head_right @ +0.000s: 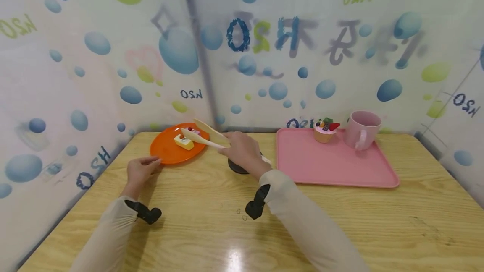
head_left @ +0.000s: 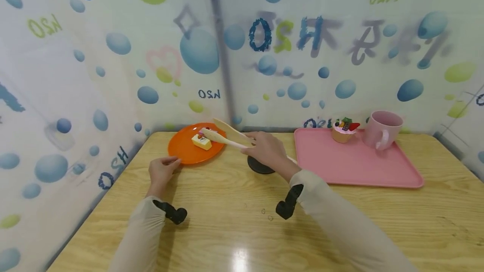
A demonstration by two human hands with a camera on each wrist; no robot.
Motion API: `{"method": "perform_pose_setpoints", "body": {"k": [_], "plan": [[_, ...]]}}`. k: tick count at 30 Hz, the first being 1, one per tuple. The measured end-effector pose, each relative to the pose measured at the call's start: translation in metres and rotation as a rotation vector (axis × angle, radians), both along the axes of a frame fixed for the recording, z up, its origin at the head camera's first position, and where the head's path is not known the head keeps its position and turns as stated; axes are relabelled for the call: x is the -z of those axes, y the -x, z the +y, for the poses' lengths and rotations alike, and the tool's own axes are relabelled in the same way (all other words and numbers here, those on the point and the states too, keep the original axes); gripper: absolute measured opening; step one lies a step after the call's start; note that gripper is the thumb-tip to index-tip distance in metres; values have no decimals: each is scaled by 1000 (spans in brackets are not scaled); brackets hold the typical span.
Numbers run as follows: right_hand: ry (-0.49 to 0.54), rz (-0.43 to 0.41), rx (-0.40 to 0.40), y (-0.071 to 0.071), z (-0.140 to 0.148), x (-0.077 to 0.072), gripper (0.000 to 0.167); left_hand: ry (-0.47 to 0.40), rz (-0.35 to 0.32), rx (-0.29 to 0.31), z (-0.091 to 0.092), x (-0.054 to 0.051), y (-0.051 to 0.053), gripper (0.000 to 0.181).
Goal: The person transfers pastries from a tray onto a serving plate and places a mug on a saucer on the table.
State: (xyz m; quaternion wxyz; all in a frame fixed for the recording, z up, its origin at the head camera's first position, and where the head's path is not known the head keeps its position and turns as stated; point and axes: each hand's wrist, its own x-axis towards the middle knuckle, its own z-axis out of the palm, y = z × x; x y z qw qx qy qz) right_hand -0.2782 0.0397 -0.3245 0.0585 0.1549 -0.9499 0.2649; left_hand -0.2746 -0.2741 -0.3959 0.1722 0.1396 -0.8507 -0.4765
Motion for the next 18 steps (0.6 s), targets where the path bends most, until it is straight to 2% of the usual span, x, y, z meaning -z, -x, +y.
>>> {"method": "perform_pose_setpoints", "body": {"k": [9, 18], "plan": [[0, 4, -5, -5, 10, -2, 55, -40, 10, -10, 1, 2, -2, 29], [28, -26, -8, -9, 30, 0, 57, -24, 19, 1, 1, 1, -1, 29]]}}
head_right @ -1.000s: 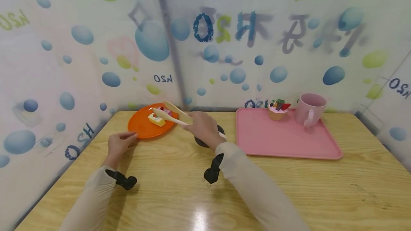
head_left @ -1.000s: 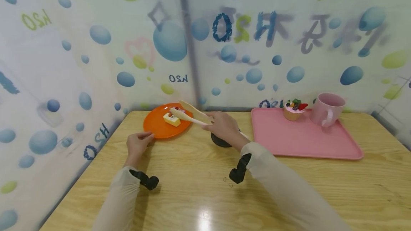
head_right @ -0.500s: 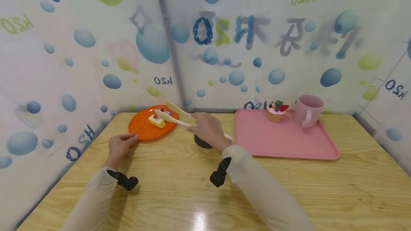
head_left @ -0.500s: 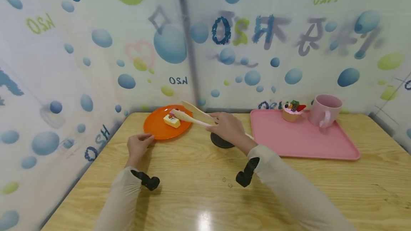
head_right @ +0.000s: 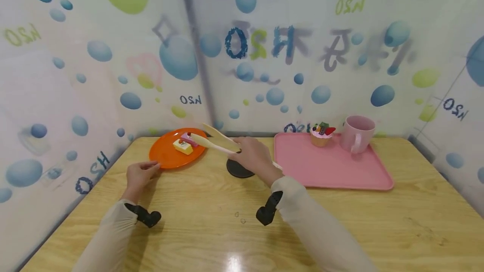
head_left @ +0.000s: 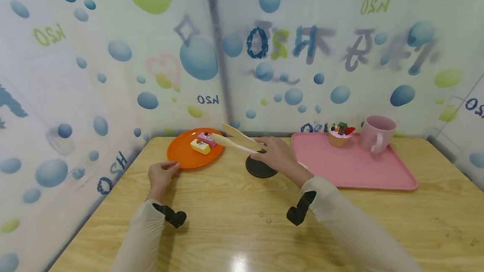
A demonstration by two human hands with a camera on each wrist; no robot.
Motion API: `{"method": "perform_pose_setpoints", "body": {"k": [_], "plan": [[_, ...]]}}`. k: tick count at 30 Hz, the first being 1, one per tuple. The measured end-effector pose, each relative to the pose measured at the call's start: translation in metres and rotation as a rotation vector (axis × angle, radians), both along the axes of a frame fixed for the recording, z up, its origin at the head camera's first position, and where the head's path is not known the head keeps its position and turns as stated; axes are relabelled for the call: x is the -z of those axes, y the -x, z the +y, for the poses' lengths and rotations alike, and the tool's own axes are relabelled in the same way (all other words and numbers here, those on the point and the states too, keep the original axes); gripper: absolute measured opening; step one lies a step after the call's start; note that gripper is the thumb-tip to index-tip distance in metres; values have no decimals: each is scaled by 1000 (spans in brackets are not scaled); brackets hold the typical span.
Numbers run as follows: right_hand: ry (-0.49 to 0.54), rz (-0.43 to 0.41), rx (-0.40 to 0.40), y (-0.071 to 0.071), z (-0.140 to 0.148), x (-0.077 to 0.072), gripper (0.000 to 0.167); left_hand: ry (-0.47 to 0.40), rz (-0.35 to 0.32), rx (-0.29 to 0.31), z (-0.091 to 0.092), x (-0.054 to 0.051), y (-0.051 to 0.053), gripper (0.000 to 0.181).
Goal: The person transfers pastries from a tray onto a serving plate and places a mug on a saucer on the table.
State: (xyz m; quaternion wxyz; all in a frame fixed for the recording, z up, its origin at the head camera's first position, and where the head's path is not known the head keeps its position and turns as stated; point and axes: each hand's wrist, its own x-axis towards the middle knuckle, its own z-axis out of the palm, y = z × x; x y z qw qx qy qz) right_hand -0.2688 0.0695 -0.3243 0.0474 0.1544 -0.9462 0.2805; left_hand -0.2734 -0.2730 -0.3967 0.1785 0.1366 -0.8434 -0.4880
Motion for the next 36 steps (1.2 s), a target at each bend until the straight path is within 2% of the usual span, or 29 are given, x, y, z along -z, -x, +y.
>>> {"method": "perform_pose_setpoints", "body": {"k": [6, 16, 20, 27, 36], "plan": [[-7, -5, 40, -6, 16, 0, 59, 12, -17, 0, -1, -1, 0, 29], [19, 10, 44, -13, 48, 4, 61, 13, -6, 10, -2, -2, -1, 29], [-8, 10, 72, -14, 64, 5, 61, 20, -34, 10, -3, 0, 1, 30], [7, 59, 93, -26, 99, 9, 60, 29, -32, 16, 1, 0, 6, 31], [-66, 48, 164, -37, 131, 18, 60, 16, -40, 8, -2, -1, 1, 31]]}}
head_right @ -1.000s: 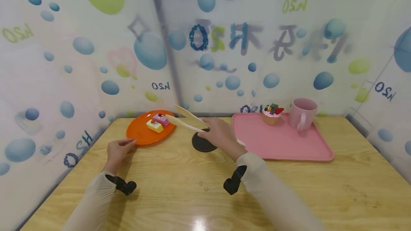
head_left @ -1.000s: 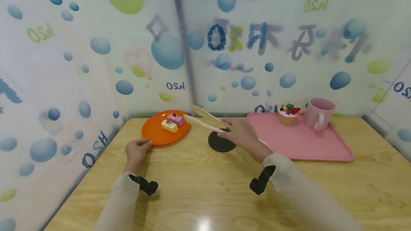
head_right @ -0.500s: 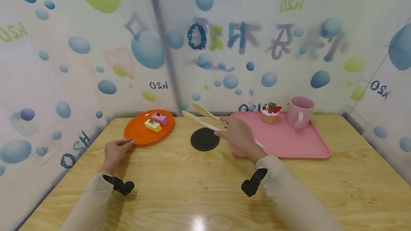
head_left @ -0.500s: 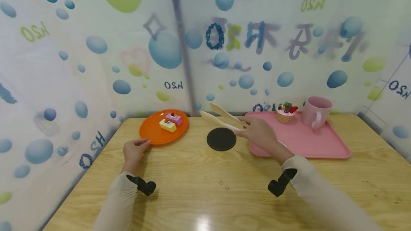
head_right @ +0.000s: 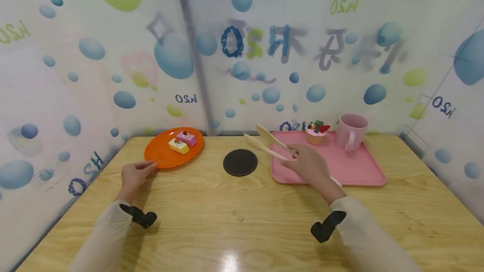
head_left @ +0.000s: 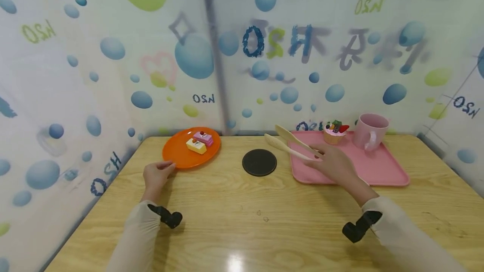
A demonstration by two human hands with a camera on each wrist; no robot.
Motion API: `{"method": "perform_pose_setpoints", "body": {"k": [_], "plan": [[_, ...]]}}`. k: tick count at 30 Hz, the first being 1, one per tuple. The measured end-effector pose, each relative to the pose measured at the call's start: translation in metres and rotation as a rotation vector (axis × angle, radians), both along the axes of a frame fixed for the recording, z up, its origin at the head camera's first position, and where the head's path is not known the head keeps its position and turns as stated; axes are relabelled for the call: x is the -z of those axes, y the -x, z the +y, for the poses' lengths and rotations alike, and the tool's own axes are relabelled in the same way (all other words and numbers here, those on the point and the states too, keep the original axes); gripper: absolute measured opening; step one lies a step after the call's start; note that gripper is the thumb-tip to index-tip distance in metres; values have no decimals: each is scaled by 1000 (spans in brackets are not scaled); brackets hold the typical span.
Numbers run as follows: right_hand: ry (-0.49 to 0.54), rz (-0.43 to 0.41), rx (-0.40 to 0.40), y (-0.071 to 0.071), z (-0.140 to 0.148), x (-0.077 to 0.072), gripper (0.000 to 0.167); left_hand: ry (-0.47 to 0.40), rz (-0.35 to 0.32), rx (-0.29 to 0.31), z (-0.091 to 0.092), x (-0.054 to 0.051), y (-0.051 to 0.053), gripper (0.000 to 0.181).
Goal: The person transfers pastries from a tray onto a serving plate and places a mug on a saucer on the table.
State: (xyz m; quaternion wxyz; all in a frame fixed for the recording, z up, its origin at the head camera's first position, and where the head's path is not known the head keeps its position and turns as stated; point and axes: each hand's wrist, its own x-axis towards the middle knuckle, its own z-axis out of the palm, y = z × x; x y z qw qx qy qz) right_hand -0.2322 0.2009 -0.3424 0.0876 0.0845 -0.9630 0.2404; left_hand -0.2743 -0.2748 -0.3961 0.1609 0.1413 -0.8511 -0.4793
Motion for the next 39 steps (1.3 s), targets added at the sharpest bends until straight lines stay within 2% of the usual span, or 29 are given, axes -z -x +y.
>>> {"method": "perform_pose_setpoints", "body": {"k": [7, 13, 24, 39], "plan": [[-25, -19, 25, -7, 20, 7, 62, 31, 7, 0, 0, -2, 0, 30], [-32, -66, 70, -18, 38, 13, 67, 10, -17, 24, 0, -2, 0, 31], [-68, -56, 78, -29, 68, 16, 70, 16, -34, 23, 0, -4, -1, 30], [-39, -126, 165, -41, 94, 23, 80, 14, -35, 12, -3, 0, 3, 30]]}}
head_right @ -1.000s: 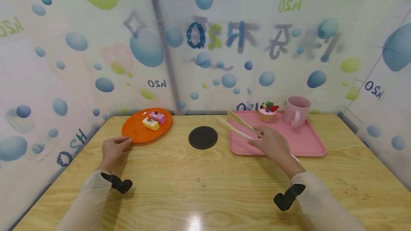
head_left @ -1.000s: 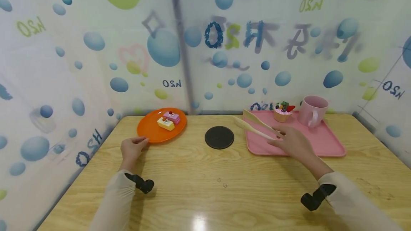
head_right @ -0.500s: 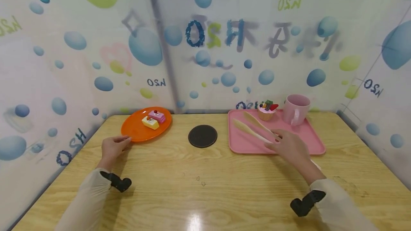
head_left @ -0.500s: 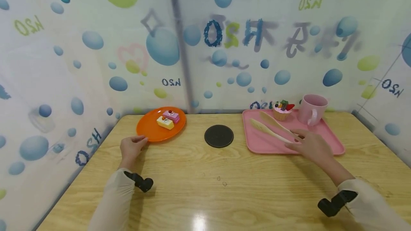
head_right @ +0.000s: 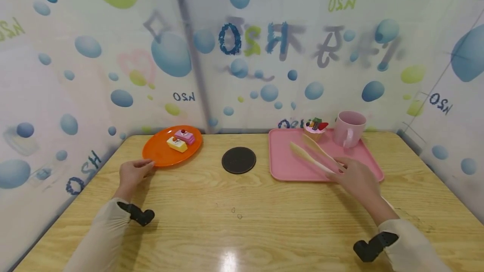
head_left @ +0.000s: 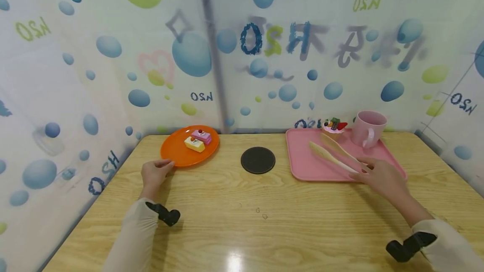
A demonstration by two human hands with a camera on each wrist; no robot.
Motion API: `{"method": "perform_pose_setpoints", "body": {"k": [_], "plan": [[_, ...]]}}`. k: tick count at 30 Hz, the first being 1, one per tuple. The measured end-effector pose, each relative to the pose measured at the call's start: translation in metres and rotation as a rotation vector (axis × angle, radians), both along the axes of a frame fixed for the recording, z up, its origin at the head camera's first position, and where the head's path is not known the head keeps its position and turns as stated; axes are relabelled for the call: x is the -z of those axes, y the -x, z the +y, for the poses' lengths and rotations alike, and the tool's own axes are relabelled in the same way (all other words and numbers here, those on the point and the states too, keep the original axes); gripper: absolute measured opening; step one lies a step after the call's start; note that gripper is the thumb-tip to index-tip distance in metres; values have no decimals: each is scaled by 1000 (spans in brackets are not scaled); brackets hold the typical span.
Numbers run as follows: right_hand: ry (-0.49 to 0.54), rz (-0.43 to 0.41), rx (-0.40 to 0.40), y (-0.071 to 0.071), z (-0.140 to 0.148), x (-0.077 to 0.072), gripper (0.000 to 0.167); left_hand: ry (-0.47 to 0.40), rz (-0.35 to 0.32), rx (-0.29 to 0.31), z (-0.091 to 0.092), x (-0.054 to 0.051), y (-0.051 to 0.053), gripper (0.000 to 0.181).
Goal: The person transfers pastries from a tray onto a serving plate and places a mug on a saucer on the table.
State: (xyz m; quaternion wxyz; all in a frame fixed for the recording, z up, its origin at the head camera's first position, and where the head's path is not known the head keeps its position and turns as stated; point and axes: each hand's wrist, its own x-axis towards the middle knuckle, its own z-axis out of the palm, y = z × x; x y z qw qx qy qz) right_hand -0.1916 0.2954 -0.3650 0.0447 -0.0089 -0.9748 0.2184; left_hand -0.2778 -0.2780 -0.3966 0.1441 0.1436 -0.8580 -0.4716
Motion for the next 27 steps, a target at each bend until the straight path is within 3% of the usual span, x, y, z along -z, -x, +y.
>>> {"method": "perform_pose_setpoints", "body": {"k": [4, 12, 27], "plan": [[4, 17, 17, -4, 3, 2, 77, 9, 1, -3, 0, 0, 0, 30], [22, -24, 73, -8, 8, 3, 69, 3, -21, -2, 1, -2, -2, 32], [12, -49, 158, -11, 18, 7, 71, 15, -21, 0, 2, -3, -2, 31]]}}
